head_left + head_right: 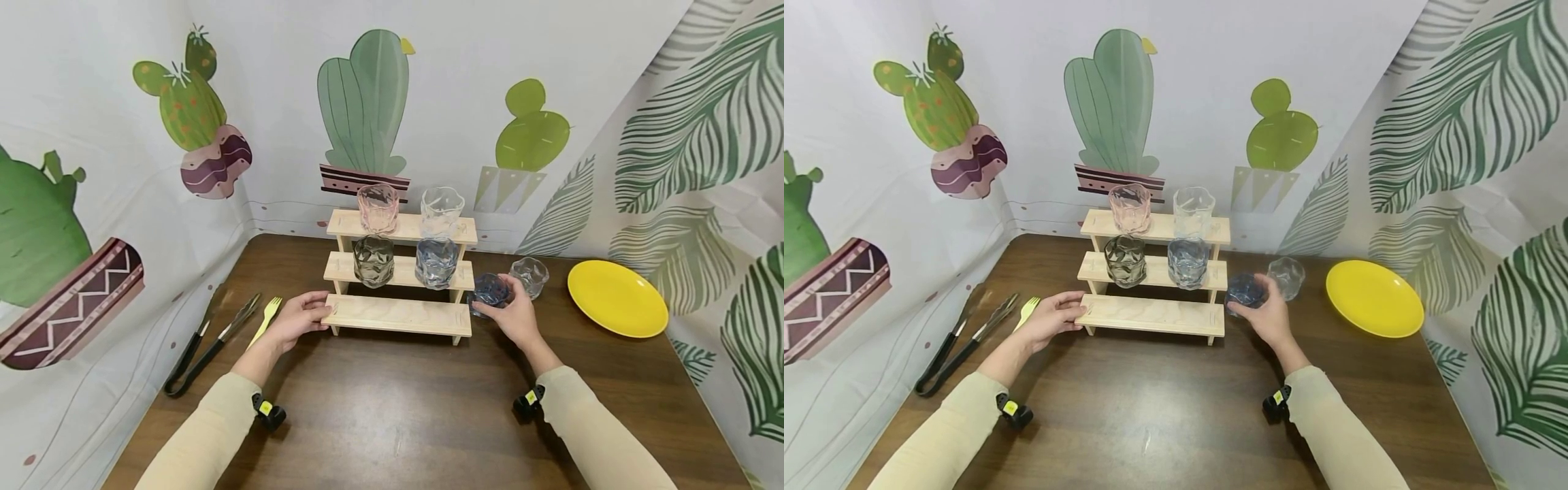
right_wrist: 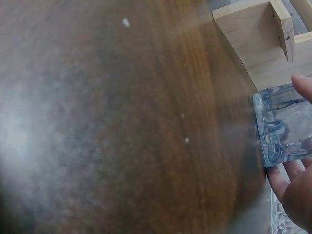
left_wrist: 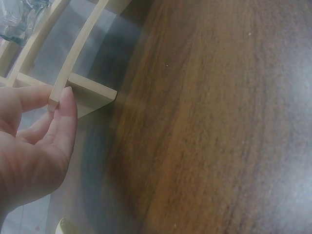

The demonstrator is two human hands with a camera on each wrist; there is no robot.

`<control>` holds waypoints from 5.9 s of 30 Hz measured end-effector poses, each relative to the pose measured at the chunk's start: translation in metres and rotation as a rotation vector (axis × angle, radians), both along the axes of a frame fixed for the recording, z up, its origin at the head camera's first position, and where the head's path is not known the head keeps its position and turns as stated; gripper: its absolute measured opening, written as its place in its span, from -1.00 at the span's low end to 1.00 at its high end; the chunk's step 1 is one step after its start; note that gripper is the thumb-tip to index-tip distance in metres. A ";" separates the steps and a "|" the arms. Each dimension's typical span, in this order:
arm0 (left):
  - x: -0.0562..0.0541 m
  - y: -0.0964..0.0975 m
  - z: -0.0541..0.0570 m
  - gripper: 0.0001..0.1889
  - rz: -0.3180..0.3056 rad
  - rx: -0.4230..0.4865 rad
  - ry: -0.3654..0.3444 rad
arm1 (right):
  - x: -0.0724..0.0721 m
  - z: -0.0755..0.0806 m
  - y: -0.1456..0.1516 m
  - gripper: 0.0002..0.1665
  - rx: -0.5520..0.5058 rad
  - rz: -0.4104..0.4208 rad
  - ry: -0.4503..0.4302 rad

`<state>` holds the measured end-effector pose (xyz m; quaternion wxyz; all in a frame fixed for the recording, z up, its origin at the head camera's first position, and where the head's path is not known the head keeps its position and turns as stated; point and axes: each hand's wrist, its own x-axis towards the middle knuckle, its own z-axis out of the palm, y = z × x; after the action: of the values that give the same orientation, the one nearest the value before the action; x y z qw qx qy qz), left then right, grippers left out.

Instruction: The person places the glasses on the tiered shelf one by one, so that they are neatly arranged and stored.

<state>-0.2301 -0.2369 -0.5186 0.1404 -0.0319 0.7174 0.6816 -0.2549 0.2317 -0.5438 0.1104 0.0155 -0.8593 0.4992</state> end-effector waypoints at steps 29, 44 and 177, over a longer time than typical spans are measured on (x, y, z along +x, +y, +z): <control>0.001 0.000 -0.001 -0.40 0.007 -0.001 0.003 | 0.033 0.038 0.008 0.04 -0.019 -0.004 0.023; 0.001 -0.001 -0.001 -0.40 0.007 0.002 0.004 | 0.059 0.066 -0.028 -0.02 -0.001 0.182 0.107; 0.001 0.001 -0.001 -0.41 0.008 0.018 0.005 | -0.024 0.003 0.051 0.14 -0.085 -0.352 -0.083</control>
<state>-0.2287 -0.2358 -0.5194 0.1361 -0.0320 0.7113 0.6888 -0.2787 0.2828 -0.5413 0.1610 -0.1605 -0.8308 0.5080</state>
